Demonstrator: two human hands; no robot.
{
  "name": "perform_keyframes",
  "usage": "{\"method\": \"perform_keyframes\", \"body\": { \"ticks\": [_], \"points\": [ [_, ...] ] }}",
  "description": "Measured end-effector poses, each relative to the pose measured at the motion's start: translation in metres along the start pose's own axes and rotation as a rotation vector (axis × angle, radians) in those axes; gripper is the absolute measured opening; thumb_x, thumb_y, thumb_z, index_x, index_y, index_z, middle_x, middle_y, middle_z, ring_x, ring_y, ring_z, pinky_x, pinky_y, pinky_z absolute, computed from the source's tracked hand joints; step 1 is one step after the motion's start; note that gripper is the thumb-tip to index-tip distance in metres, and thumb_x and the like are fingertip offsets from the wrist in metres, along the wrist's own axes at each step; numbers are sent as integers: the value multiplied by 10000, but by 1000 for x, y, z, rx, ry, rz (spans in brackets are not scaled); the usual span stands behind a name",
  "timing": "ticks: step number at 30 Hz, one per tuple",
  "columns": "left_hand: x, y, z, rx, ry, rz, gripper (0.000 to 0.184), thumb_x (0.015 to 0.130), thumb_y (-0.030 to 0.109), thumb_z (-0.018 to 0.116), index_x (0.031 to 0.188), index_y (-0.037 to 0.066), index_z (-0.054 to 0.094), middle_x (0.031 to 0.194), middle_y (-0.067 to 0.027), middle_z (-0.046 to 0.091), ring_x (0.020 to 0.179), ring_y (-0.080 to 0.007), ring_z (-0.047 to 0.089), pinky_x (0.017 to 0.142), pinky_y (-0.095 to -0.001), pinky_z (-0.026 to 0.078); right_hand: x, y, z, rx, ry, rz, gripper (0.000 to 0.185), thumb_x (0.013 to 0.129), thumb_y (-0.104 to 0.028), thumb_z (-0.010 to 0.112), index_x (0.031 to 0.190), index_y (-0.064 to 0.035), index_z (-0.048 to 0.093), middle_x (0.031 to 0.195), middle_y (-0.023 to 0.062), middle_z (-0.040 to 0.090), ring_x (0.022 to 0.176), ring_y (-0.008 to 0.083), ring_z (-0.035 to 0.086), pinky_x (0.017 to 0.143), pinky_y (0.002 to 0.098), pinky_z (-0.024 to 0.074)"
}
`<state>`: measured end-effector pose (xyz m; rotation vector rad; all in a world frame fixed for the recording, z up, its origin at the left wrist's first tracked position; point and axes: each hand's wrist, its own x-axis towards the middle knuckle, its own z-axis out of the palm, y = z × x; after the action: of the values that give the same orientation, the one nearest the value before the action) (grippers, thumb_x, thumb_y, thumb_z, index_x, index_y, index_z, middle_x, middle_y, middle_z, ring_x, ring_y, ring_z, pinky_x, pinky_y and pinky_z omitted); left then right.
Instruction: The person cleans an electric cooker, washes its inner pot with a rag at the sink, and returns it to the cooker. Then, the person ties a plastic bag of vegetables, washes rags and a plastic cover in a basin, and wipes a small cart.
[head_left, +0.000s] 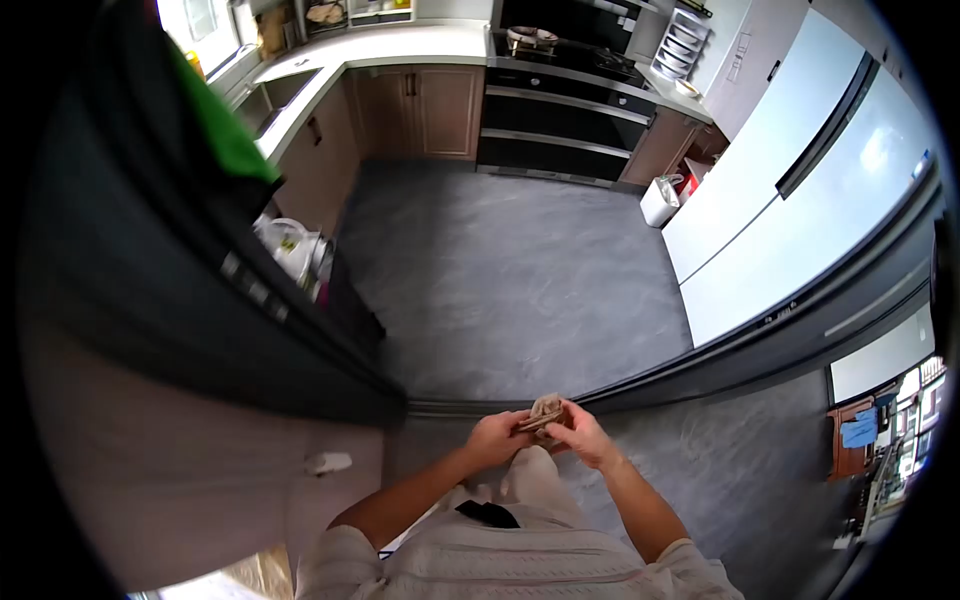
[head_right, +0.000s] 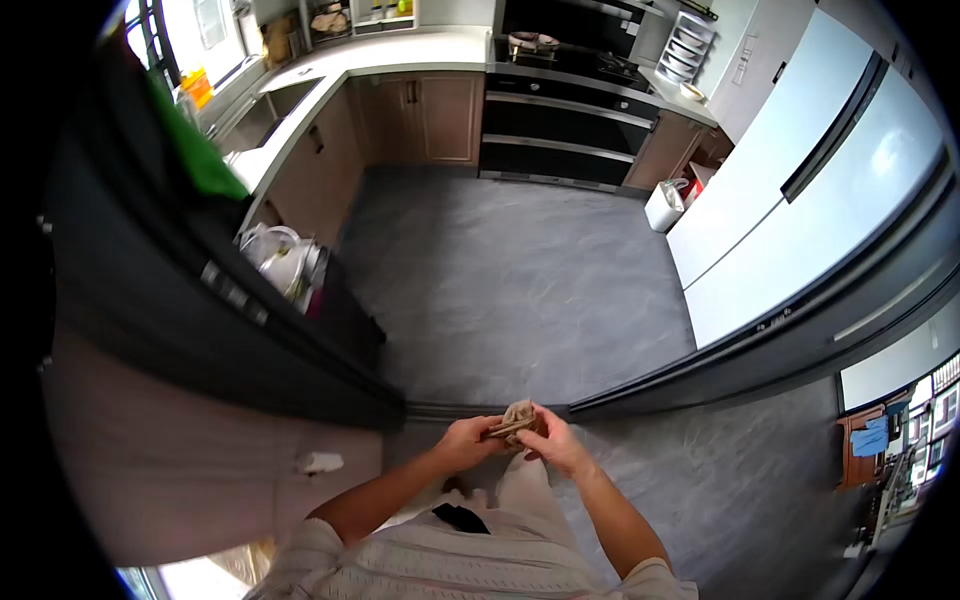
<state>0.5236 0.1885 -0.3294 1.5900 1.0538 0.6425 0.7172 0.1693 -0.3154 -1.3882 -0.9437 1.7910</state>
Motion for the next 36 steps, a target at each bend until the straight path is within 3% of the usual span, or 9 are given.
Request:
{"method": "perform_keyframes", "body": {
  "ticks": [3,7,8,12,15,24,27,34,36],
  "points": [
    [65,2,-5,239,-36,-120,335,719,245,652,1007,76,623,850,-136,607,773,-261,599,692,-350,467,48,-11,-46,-31,-73,88,264,831,-136,595,1065,-30,531,942,33,600,831,125,582,653,274,508],
    [164,1,-17,390,50,-76,300,716,317,635,868,57,644,824,-143,600,758,-300,586,671,-375,467,126,-63,-96,-71,-3,-71,171,817,-94,583,967,-14,576,888,38,610,771,106,577,676,258,487],
    [186,11,-20,326,0,-185,315,726,345,624,849,56,645,789,-156,606,739,-314,589,652,-385,466,138,-80,-107,-73,-20,-110,167,813,-87,583,962,-13,578,886,40,612,769,109,580,675,258,488],
    [251,43,-43,164,131,-114,278,813,272,545,999,79,618,718,-165,610,656,-317,597,605,-384,467,211,-153,-148,-76,-90,-185,134,809,-82,589,923,-13,610,841,12,615,734,77,553,661,220,447],
    [277,44,-77,122,252,-173,277,838,233,513,1058,87,599,705,-162,608,635,-310,598,604,-369,472,273,-188,-130,-171,-127,-206,147,807,-39,564,947,-14,600,875,41,624,746,106,590,687,256,498],
    [367,2,-213,-23,549,-215,295,824,207,476,1066,89,597,788,-160,625,733,-300,618,675,-374,479,445,-251,-54,-144,-195,-94,135,874,-196,561,937,-80,586,743,3,617,570,85,578,477,222,492],
    [396,-4,-262,44,585,-106,307,842,222,506,1117,112,583,809,-157,636,700,-277,630,633,-352,484,493,-275,-40,-121,-217,-81,128,878,-195,554,931,-81,581,730,8,615,555,91,578,466,232,497],
    [429,-54,-365,-8,881,-200,277,812,238,566,1059,130,629,827,-99,572,744,-248,587,673,-306,471,602,-317,16,-150,-376,76,155,867,-167,567,977,-58,572,756,20,616,576,100,569,493,243,488],
    [436,-69,-398,-328,906,-142,246,833,183,558,1040,68,626,823,-28,609,749,-122,573,677,-253,461,641,-334,43,-197,-455,105,156,866,-162,568,982,-57,574,757,22,614,587,100,570,506,244,489]
  ]
}}
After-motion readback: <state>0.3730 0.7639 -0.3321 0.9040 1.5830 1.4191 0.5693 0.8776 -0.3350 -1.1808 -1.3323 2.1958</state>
